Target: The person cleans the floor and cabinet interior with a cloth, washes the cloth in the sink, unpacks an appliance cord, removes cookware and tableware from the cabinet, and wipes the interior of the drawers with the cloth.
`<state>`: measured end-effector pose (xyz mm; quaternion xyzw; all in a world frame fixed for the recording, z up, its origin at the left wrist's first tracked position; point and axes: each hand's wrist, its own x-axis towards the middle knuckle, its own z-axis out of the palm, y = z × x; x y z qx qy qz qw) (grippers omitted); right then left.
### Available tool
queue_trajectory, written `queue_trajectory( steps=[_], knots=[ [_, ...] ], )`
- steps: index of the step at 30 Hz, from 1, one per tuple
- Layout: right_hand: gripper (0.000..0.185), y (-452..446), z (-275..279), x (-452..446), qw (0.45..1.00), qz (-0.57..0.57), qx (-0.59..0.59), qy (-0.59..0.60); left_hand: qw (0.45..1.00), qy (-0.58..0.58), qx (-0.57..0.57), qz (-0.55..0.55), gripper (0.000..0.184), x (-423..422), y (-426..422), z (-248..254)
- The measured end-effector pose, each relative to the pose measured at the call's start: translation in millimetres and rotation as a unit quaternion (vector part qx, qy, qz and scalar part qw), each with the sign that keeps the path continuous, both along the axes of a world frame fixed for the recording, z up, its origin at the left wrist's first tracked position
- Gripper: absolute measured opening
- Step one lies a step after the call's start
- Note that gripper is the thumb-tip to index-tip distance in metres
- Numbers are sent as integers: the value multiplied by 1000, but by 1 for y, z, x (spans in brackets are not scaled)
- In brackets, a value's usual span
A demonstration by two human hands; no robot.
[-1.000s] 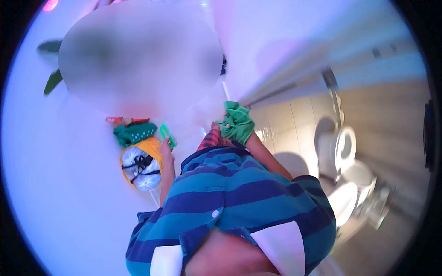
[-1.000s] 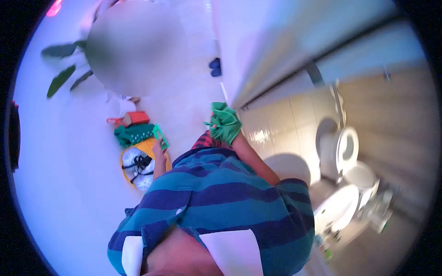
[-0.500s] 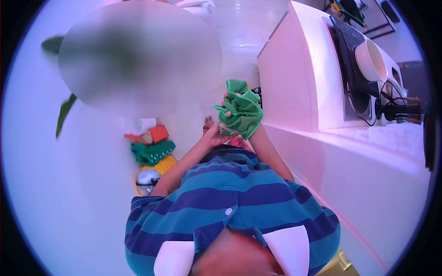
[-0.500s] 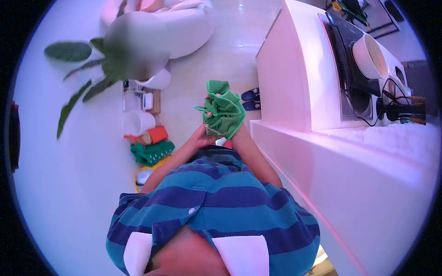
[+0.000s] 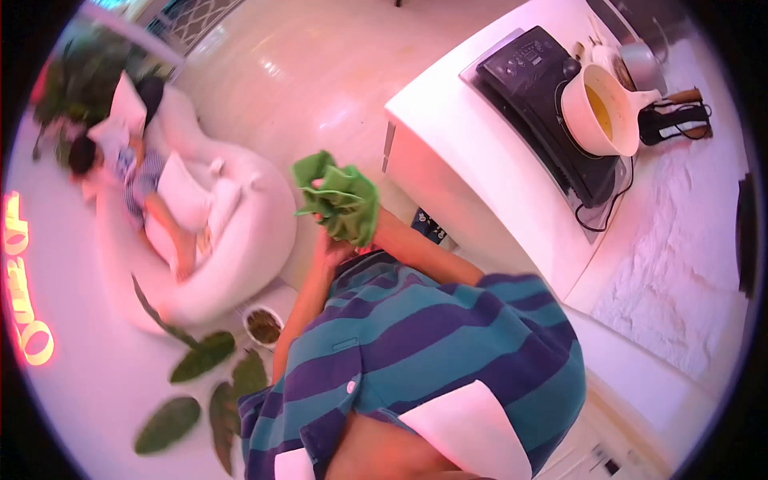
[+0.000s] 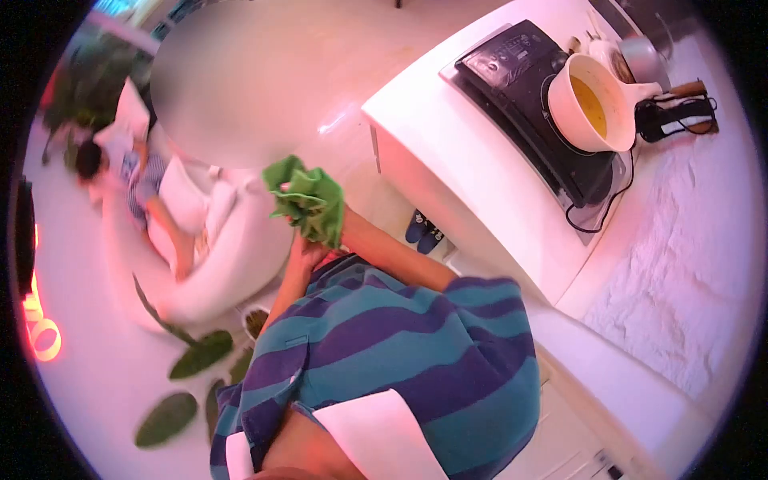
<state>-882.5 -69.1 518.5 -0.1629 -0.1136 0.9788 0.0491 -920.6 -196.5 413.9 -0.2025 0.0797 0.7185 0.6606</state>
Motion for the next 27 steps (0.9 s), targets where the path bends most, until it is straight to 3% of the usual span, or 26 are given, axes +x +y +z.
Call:
queue_trajectory(
  steps=[2,3,5,7,9,10,12,13,16,17,20,21,24,25,27],
  knots=[
    [16,26,-4,-71,1000,-5,-6,-15,971,153,-185,-11,57,-65,29,10],
    [17,25,3,-63,1000,-5,0,-9,970,159,-183,-7,56,-52,31,24],
    [23,55,-2,-125,1000,-9,12,-5,977,142,-160,-22,54,-121,68,28],
    [25,86,-13,-159,958,-139,236,80,981,143,-108,-72,53,-171,103,16],
    [26,127,-23,-184,977,-73,-89,178,971,180,-91,-130,53,-213,139,3],
    [27,149,-22,-198,978,-112,-79,155,959,214,-103,-151,53,-232,166,5],
    [28,190,-24,-221,974,-198,-55,95,972,123,6,-201,53,-265,226,18],
    [26,213,-34,-228,969,-207,-46,126,953,160,-48,-252,53,-278,252,23],
    [23,276,-27,-224,926,-357,-68,100,918,92,-100,-372,45,-299,349,21],
    [25,313,-45,-221,917,-343,-118,164,892,163,-83,-414,52,-299,383,27],
    [27,390,-48,-220,870,-481,-90,55,852,153,-19,-500,59,-298,486,41],
    [21,416,-27,-220,873,-479,-94,1,832,165,-40,-529,63,-303,519,33],
    [22,510,-47,-237,856,-493,-103,117,865,147,-46,-477,57,-312,600,31],
    [22,538,-46,-241,872,-438,-54,211,872,125,-101,-463,47,-320,625,44],
    [23,600,-52,-257,867,-450,-121,179,878,150,-159,-426,42,-331,677,39]
  ],
)
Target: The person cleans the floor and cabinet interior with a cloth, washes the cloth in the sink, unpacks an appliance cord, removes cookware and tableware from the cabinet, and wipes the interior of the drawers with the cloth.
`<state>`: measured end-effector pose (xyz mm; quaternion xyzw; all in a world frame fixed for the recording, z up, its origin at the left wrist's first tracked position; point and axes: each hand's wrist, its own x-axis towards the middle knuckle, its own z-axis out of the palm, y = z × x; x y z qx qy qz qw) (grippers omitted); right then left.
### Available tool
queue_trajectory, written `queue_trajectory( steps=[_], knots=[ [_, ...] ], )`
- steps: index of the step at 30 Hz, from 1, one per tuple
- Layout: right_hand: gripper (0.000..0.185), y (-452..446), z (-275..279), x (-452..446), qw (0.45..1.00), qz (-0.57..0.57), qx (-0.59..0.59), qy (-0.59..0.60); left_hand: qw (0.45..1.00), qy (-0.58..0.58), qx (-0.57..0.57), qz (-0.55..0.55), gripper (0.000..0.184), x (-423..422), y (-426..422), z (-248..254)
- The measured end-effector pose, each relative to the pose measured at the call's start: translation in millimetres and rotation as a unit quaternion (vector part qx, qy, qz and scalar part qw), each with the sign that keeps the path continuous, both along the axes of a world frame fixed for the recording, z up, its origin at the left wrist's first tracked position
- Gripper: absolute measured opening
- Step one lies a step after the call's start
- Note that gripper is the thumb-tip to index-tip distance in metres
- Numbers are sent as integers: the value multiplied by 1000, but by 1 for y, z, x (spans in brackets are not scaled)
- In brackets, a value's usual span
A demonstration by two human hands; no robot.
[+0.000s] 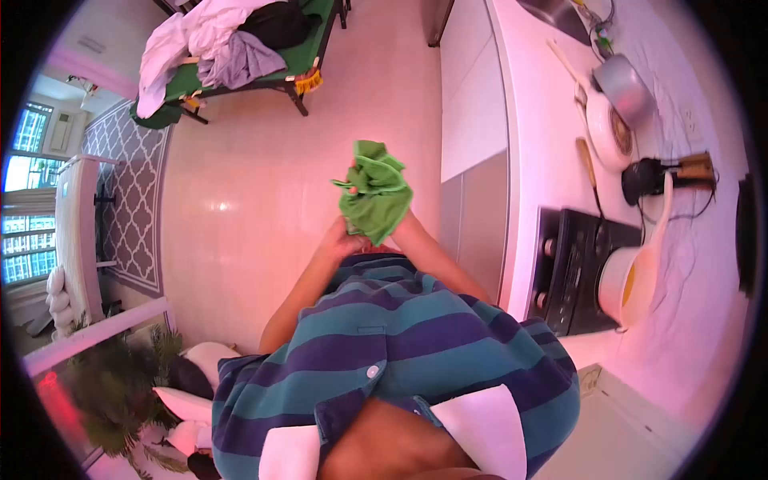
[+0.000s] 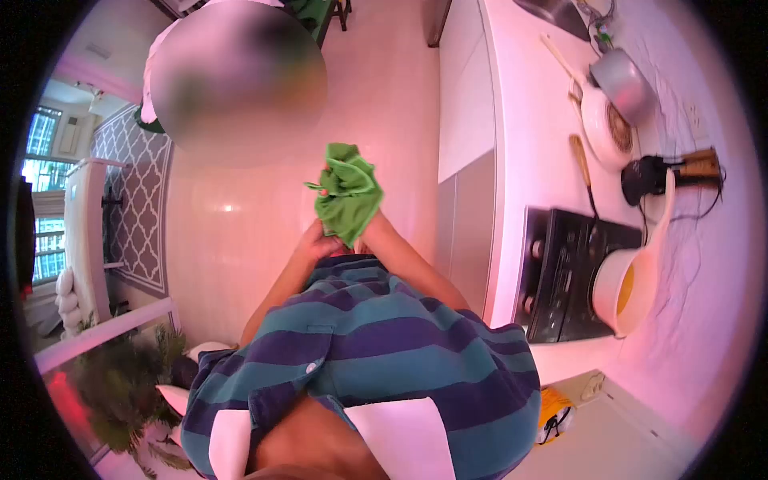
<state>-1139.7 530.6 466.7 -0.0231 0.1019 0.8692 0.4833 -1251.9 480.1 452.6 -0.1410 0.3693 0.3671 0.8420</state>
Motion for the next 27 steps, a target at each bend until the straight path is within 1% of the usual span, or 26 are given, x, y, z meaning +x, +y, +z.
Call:
queue_trajectory(
  steps=[1,2,5,6,9,10,11,12,13,14,15,16,17,18,19,21,22,23,24,25,26,27],
  knots=[
    [23,32,-6,-10,1000,5,-28,-2,999,23,-7,23,39,-7,30,-2],
    [32,60,-12,-17,999,2,38,4,999,-22,14,40,34,-15,56,-2],
    [30,148,-6,-27,996,37,79,33,995,-80,24,57,33,-29,140,-12],
    [28,172,3,-25,999,16,32,26,997,-39,38,55,32,-23,168,9],
    [28,272,-30,-7,998,-37,31,-31,997,-62,55,-8,33,-6,277,10],
    [29,303,-15,5,993,-74,68,-61,991,-51,107,-57,33,5,316,15],
    [29,338,0,33,983,-108,109,-97,983,-61,153,-76,32,22,359,20],
    [29,371,22,68,969,-142,147,-136,973,-74,198,-94,32,50,401,42],
    [31,398,40,102,835,-250,228,-434,962,-11,243,-124,30,77,438,56],
    [30,424,57,145,738,-316,279,-527,945,52,285,-154,29,106,477,63],
    [30,451,66,190,622,-382,301,-613,916,106,344,-179,26,134,521,62],
    [30,468,90,236,724,-406,300,-469,878,159,402,-206,24,162,560,58],
    [29,486,108,284,813,-421,287,-282,861,210,422,-188,23,192,588,71],
    [29,502,129,330,859,-423,266,-111,842,259,444,-165,21,221,615,89],
    [29,502,145,358,789,-487,275,-255,839,246,459,-158,21,245,637,100],
    [30,537,119,458,675,-582,162,-424,840,222,477,-136,19,282,672,107],
    [30,548,104,499,625,-596,85,-497,836,214,486,-139,19,292,685,100],
    [30,556,90,525,561,-600,23,-569,829,206,501,-136,19,304,703,96],
    [31,562,74,543,459,-579,-43,-672,823,200,514,-135,19,313,719,93],
    [31,566,58,549,196,-504,-95,-836,829,228,490,-147,20,313,726,91],
    [31,573,57,534,-73,-437,-125,-888,830,255,471,-160,20,306,730,91],
    [32,583,56,505,-178,-421,-97,-884,832,280,446,-175,21,300,737,85]
  ],
)
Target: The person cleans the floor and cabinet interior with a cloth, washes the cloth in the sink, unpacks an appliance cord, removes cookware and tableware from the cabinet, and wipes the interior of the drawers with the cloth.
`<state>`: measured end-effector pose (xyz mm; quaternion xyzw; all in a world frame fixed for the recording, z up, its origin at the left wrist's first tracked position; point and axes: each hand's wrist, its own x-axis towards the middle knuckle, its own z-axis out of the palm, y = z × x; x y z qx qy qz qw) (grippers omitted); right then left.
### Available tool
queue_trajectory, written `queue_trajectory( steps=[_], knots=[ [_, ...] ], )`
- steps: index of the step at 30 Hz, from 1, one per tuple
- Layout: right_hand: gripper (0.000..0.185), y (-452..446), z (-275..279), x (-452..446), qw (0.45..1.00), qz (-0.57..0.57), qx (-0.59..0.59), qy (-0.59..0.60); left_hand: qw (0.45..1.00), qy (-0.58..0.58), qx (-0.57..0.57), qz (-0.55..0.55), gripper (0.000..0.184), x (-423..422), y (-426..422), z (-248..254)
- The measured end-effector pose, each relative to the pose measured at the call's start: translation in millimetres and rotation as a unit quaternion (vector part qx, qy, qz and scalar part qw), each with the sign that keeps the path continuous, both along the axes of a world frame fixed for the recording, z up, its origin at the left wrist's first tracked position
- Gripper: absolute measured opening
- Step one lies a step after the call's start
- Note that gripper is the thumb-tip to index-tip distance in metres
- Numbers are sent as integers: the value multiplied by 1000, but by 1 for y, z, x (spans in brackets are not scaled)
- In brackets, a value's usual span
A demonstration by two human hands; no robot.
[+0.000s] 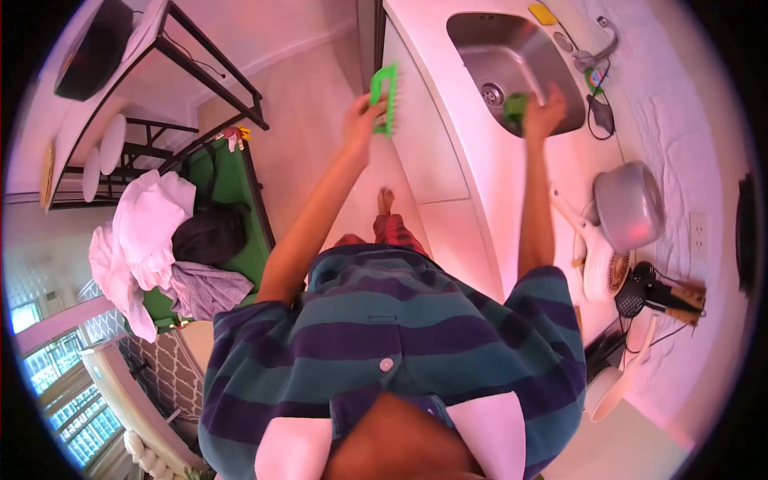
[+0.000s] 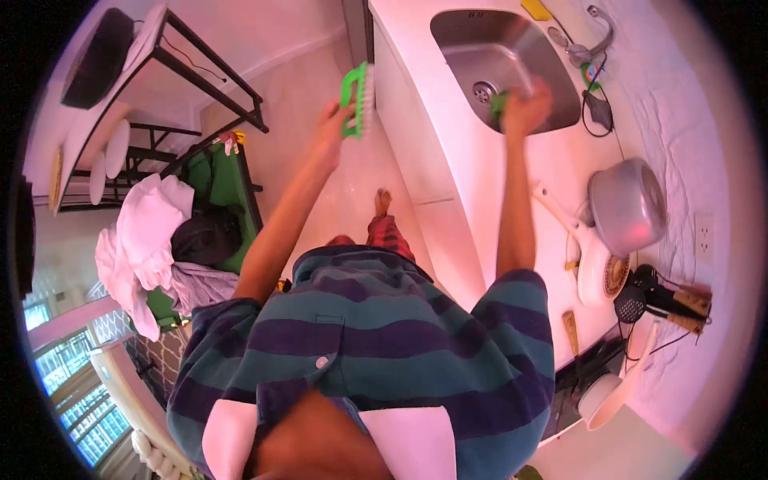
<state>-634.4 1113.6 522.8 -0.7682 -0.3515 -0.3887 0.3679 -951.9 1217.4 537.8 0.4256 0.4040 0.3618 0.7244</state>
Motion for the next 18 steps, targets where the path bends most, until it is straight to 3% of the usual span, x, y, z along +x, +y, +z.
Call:
queue_trajectory(
  steps=[1,2,3,5,8,11,14,18],
  knots=[
    [26,8,4,-54,979,150,31,136,1000,-17,-10,10,22,-12,10,-24],
    [22,10,2,-111,942,218,-23,256,999,-34,-22,22,24,-31,17,-55],
    [23,4,-7,-151,825,306,-74,469,997,10,-53,53,25,-49,21,-76],
    [54,-7,-49,-209,829,355,-259,345,984,78,-103,120,27,-91,20,-99],
    [73,-22,-65,-230,876,128,-375,276,956,168,-138,197,24,-149,11,-114],
    [87,-49,-101,-213,883,93,-294,353,951,160,-144,220,24,-203,5,-150],
    [87,-42,-101,-222,887,15,-354,296,941,165,-197,221,23,-219,10,-137],
    [85,-21,-101,-250,903,-17,-324,282,969,156,-143,125,27,-244,27,-134]
  ],
)
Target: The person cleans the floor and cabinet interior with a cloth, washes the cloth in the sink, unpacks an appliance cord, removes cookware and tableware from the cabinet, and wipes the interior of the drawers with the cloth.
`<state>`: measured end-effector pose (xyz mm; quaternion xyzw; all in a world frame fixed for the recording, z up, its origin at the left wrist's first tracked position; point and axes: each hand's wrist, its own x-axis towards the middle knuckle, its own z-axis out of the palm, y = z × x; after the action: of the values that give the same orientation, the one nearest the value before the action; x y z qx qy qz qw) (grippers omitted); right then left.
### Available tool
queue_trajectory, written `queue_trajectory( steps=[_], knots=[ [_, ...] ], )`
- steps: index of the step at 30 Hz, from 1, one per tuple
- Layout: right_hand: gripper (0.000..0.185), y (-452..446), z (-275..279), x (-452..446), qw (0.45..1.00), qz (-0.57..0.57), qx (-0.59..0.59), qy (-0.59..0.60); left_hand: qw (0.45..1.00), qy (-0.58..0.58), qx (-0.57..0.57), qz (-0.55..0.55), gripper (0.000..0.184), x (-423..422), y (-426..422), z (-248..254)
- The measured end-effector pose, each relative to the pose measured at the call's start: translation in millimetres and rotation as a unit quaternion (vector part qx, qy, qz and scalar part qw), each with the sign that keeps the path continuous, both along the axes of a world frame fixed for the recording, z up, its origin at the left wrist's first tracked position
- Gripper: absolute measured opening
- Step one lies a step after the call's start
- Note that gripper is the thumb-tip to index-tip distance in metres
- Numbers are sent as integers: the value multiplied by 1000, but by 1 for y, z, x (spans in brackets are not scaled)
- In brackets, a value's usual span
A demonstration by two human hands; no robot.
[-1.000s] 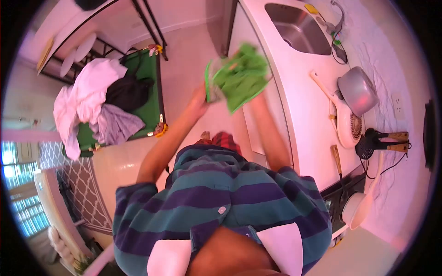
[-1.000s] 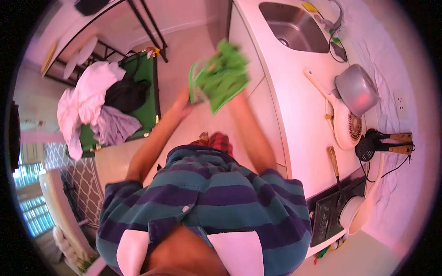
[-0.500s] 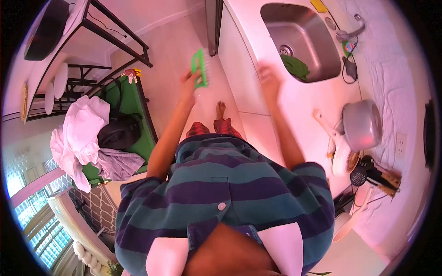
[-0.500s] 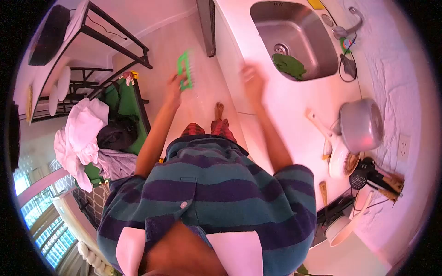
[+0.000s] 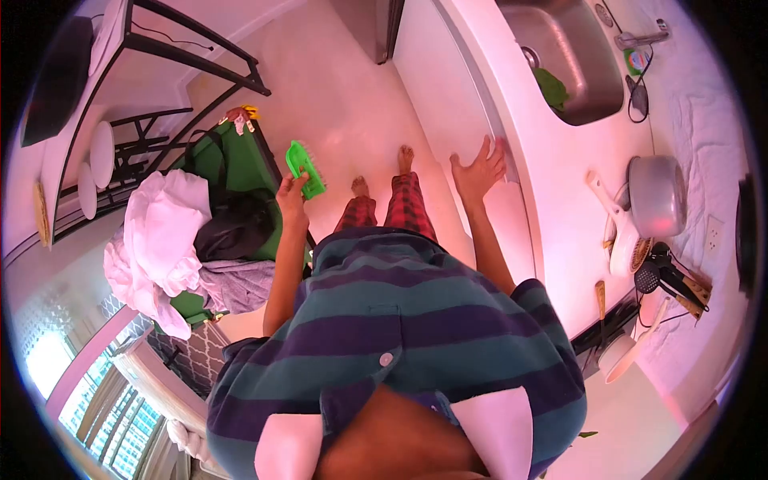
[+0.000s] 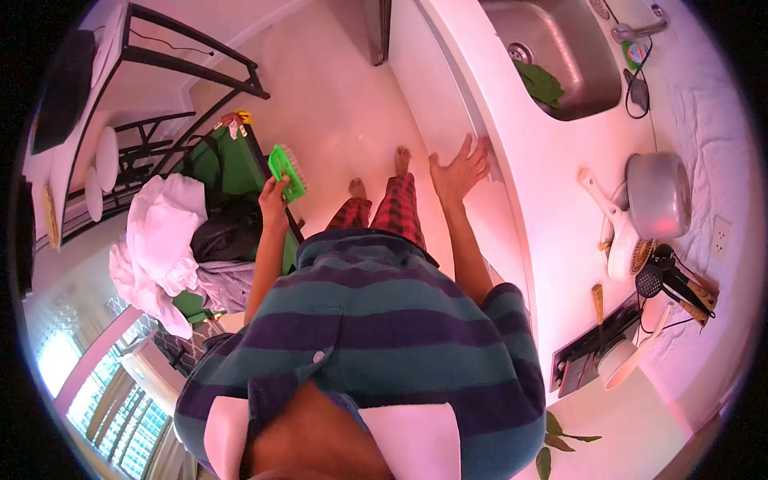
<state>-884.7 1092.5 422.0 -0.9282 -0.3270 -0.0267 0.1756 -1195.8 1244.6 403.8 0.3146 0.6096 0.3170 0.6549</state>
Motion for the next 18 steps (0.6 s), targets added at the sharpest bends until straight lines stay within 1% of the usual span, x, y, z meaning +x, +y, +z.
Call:
queue_trajectory(
  steps=[2,5,7,9,11,12,13,14,16,17,18],
  knots=[
    [83,0,-5,-24,1000,20,21,-3,1000,24,15,1,26,-11,4,6],
    [84,23,9,-83,998,3,-34,59,997,42,53,24,23,-15,18,12],
    [91,39,8,-118,989,11,-55,138,994,65,80,39,21,-12,20,13],
    [92,57,6,-148,974,51,0,221,992,76,100,21,20,-4,25,8],
    [86,78,0,-179,955,81,115,262,985,105,138,-12,21,12,35,-2],
    [82,87,6,-186,907,75,138,391,977,130,166,-36,22,21,40,-12],
    [78,98,22,-189,841,65,158,513,967,154,192,-62,23,29,45,-20],
    [74,105,38,-188,760,53,174,624,960,177,202,-78,24,36,51,-25],
    [57,106,71,-166,679,56,145,717,942,219,228,-111,26,52,67,-32],
    [50,102,83,-148,635,55,129,760,937,255,202,-131,27,58,75,-24],
    [39,97,88,-123,700,89,166,688,929,290,172,-152,27,62,85,-8]
  ],
)
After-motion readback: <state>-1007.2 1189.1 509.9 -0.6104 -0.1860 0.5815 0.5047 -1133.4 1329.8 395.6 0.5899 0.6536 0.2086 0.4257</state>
